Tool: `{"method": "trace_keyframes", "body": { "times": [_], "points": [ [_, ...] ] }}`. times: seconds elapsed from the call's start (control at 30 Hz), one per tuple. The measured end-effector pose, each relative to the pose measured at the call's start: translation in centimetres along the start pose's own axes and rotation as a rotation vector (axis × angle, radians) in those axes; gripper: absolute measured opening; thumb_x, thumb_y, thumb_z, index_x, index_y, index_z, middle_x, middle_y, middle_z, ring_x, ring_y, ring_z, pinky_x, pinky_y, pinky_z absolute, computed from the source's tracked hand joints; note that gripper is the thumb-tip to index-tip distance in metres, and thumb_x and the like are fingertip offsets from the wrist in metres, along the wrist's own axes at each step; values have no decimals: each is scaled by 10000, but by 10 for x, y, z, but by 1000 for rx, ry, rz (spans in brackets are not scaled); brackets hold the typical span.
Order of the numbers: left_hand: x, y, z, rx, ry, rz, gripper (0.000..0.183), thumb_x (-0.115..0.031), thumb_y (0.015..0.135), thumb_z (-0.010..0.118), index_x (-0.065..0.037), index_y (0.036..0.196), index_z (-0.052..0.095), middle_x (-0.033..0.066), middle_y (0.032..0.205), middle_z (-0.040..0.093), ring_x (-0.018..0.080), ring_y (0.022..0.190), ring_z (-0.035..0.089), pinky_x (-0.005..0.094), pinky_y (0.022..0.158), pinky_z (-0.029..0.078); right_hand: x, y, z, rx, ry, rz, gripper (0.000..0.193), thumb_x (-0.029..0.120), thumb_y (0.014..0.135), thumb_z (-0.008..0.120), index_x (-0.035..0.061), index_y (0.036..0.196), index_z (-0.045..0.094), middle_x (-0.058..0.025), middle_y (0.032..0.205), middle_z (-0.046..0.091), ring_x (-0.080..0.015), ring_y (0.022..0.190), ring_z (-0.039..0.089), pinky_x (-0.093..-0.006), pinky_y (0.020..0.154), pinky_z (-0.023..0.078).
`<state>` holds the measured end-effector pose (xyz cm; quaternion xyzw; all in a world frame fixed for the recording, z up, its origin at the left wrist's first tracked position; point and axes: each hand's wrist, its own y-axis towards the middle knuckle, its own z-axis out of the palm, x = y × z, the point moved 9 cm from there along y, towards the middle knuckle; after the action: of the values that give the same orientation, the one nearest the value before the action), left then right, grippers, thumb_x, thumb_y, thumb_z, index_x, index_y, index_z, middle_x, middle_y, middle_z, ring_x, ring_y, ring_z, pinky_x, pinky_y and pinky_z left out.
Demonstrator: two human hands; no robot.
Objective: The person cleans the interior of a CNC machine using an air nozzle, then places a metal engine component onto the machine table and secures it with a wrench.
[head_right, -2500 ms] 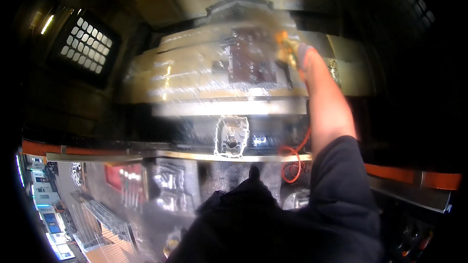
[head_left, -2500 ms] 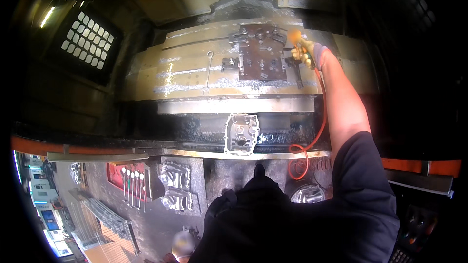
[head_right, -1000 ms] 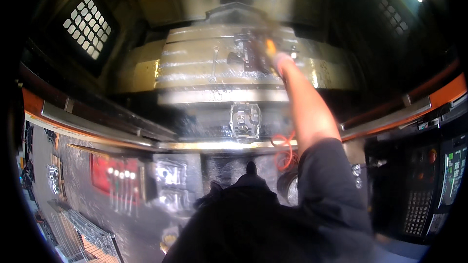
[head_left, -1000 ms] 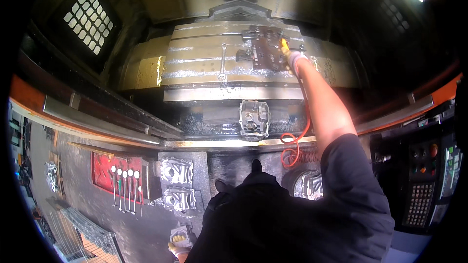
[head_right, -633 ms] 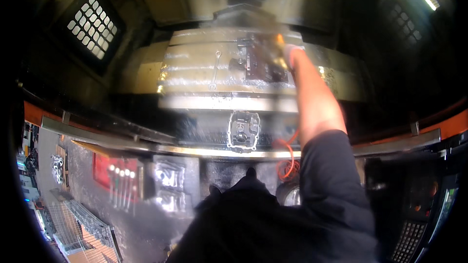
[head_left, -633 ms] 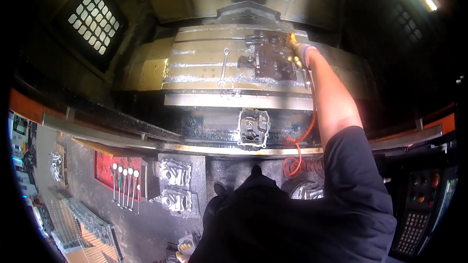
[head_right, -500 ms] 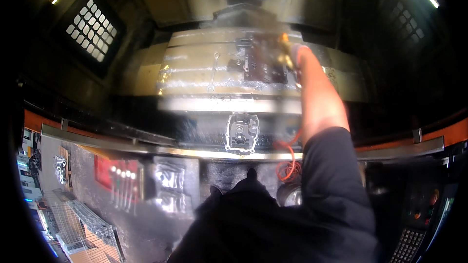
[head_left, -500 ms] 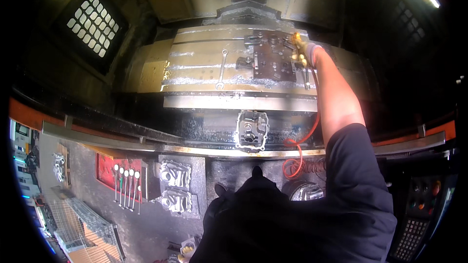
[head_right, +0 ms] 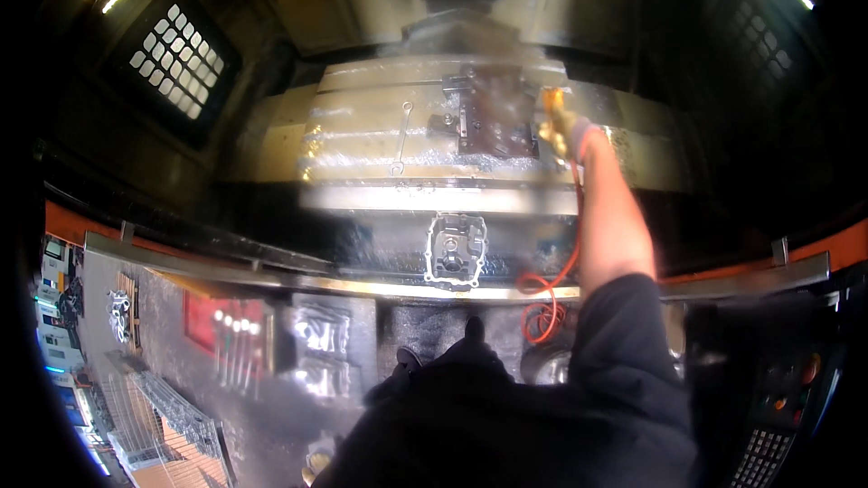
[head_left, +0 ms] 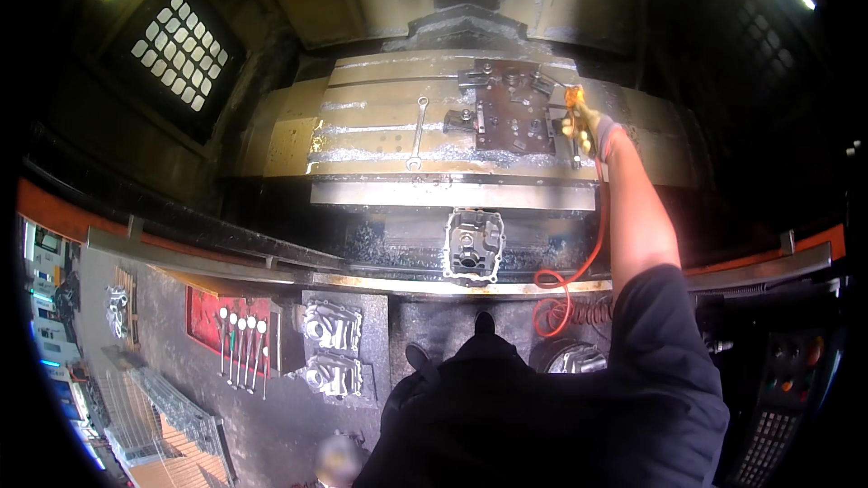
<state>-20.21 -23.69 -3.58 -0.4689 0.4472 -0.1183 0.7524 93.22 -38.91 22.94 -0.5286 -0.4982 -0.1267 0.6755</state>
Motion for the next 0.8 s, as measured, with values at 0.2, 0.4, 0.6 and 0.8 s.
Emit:
{"method": "trace_keyframes", "body": {
  "times": [0.2, 0.4, 0.6, 0.8],
  "points": [
    [-7, 33, 4, 36, 7, -35, 514, -524, 1003, 500, -78, 1149, 711, 82, 1210, 739, 260, 1108, 704, 449, 976, 573, -73, -108, 65, -84, 37, 86, 614, 723, 1016, 439, 133, 1099, 590, 28, 747, 631, -61, 410, 324, -238, 339, 265],
    [-22, 65, 7, 88, 26, -66, 513, -524, 1001, 505, -78, 1151, 711, 83, 1206, 740, 261, 1108, 704, 447, 974, 573, -156, -168, 129, -175, 114, -117, 696, 755, 957, 532, 91, 1123, 657, -34, 811, 657, -108, 437, 413, -301, 339, 338],
    [-36, 103, 3, 125, 58, -104, 511, -523, 999, 511, -78, 1152, 710, 84, 1203, 740, 261, 1108, 704, 445, 972, 573, -200, -223, 178, -257, 118, -156, 577, 606, 1011, 570, 67, 1215, 604, -59, 841, 666, -124, 409, 478, -289, 310, 391],
    [-48, 126, -3, 148, 74, -126, 510, -523, 997, 516, -78, 1154, 710, 85, 1200, 741, 262, 1108, 704, 443, 970, 573, -230, -262, 174, -370, 112, -125, 613, 595, 1000, 585, 48, 1276, 585, -116, 905, 694, -148, 385, 492, -305, 294, 401]
  ]
}}
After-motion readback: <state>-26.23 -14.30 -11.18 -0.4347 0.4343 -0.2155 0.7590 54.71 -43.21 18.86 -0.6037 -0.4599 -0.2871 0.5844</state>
